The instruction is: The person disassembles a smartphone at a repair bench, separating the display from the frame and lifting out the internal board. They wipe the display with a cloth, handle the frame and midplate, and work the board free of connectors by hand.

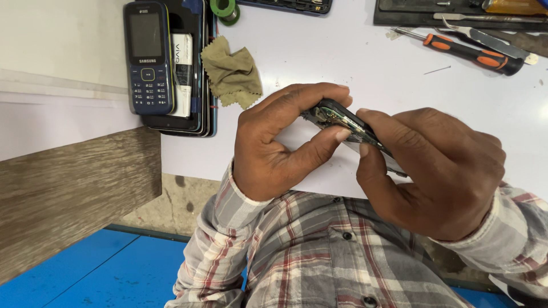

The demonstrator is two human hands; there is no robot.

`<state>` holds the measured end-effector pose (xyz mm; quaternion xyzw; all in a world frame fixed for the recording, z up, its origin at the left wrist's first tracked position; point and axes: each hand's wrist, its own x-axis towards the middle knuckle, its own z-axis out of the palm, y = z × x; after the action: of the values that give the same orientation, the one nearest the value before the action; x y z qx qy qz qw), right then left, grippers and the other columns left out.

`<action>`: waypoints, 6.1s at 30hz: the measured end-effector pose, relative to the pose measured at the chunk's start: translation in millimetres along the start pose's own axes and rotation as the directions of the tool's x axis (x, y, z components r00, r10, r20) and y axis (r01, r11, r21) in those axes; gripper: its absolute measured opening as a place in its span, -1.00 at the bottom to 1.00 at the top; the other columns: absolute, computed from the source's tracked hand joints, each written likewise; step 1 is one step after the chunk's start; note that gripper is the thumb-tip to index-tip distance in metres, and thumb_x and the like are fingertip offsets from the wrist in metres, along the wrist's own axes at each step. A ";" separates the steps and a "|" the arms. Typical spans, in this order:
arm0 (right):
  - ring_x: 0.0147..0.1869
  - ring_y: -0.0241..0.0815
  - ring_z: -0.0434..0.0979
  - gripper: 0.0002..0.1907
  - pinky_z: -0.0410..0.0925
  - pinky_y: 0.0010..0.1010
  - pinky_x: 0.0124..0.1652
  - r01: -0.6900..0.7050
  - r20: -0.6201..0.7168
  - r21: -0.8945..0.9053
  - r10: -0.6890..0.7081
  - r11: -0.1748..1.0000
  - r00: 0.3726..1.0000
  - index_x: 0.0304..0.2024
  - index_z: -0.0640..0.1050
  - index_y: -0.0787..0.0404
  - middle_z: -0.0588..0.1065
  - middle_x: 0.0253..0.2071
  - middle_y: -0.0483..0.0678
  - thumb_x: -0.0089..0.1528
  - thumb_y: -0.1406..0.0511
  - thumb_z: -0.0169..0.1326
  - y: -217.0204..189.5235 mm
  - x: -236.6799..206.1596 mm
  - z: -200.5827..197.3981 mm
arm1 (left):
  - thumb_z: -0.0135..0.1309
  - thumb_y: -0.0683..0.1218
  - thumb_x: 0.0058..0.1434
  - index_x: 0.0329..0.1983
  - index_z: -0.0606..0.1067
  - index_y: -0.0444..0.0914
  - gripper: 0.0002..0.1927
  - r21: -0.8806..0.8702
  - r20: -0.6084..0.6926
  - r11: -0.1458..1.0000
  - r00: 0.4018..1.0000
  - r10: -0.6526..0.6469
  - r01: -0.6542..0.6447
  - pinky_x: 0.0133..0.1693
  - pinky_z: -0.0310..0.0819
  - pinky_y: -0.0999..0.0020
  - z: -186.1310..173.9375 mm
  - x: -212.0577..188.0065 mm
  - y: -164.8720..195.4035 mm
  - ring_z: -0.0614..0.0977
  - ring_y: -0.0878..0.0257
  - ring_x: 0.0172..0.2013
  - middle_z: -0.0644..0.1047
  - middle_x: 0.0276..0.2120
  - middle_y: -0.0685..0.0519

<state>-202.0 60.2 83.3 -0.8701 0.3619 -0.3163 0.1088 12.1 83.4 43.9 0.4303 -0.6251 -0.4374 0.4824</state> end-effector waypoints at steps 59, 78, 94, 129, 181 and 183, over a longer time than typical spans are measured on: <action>-0.04 -0.24 0.64 -0.68 0.52 -0.46 -0.01 -0.564 0.420 0.776 0.434 0.283 0.797 0.17 0.51 0.51 0.60 -0.01 0.12 0.40 0.42 0.09 41.5 -18.5 31.3 | 0.05 -0.08 0.46 0.01 0.53 -0.42 -0.73 -0.500 0.079 0.792 0.928 -0.363 0.352 -0.32 0.66 0.51 -7.7 -10.1 -34.6 0.72 0.33 -0.34 0.67 -0.28 -0.03; -0.33 -0.30 0.54 -0.72 0.42 -0.51 -0.36 -0.673 0.509 0.661 0.461 0.333 0.727 0.02 0.57 0.49 0.59 -0.26 0.05 0.39 0.34 0.11 40.4 -14.0 38.0 | 0.04 -0.07 0.46 0.06 0.53 -0.40 -0.71 -0.590 -0.038 0.753 0.921 -0.387 0.291 -0.38 0.65 0.51 -25.7 -5.8 -44.0 0.71 0.33 -0.38 0.67 -0.27 -0.02; -0.20 -0.37 0.52 -0.74 0.42 -0.54 -0.16 -0.632 0.425 0.654 0.489 0.416 0.762 -0.01 0.58 0.43 0.59 -0.21 -0.04 0.45 0.29 0.09 45.1 -19.0 45.6 | -0.04 -0.03 0.53 0.12 0.51 -0.45 -0.63 -0.554 -0.025 0.787 0.940 -0.341 0.271 -0.29 0.69 0.48 -17.0 -9.0 -35.7 0.69 0.36 -0.34 0.65 -0.25 0.00; -0.12 -0.36 0.46 -0.64 0.34 -0.54 -0.08 -0.610 0.479 0.745 0.418 0.272 0.772 0.16 0.49 0.45 0.54 -0.12 -0.06 0.51 0.25 -0.02 38.0 -18.4 46.9 | 0.01 -0.13 0.63 0.38 0.35 -0.44 -0.62 -0.367 -0.130 0.929 0.987 -0.099 0.045 0.02 0.60 0.59 -0.6 -28.2 7.1 0.64 0.45 -0.04 0.64 0.01 -0.08; -0.04 -0.34 0.50 -0.89 0.45 -0.55 0.04 -0.290 0.240 0.932 0.232 0.215 0.943 -0.03 0.51 0.32 0.44 -0.10 -0.06 0.45 0.41 0.16 44.1 -27.3 24.3 | 0.12 -0.08 0.47 0.07 0.58 -0.32 -0.77 0.242 -0.149 0.970 0.989 -0.005 0.041 -0.45 0.54 0.50 36.2 -11.8 47.9 0.71 0.37 -0.43 0.66 -0.26 -0.02; -0.03 -0.33 0.53 -0.89 0.46 -0.55 0.02 -0.287 0.235 0.933 0.234 0.218 0.943 -0.03 0.50 0.32 0.46 -0.09 -0.05 0.44 0.42 0.16 43.8 -27.0 23.9 | 0.11 -0.09 0.44 0.05 0.58 -0.34 -0.76 0.248 -0.146 0.968 0.989 -0.004 0.041 -0.45 0.52 0.47 36.6 -10.9 47.9 0.69 0.34 -0.44 0.66 -0.27 -0.03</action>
<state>-226.0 46.8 33.6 -0.5597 0.2344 -0.4277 0.6699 -27.5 110.6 82.0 0.5253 -0.6340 -0.3282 0.4631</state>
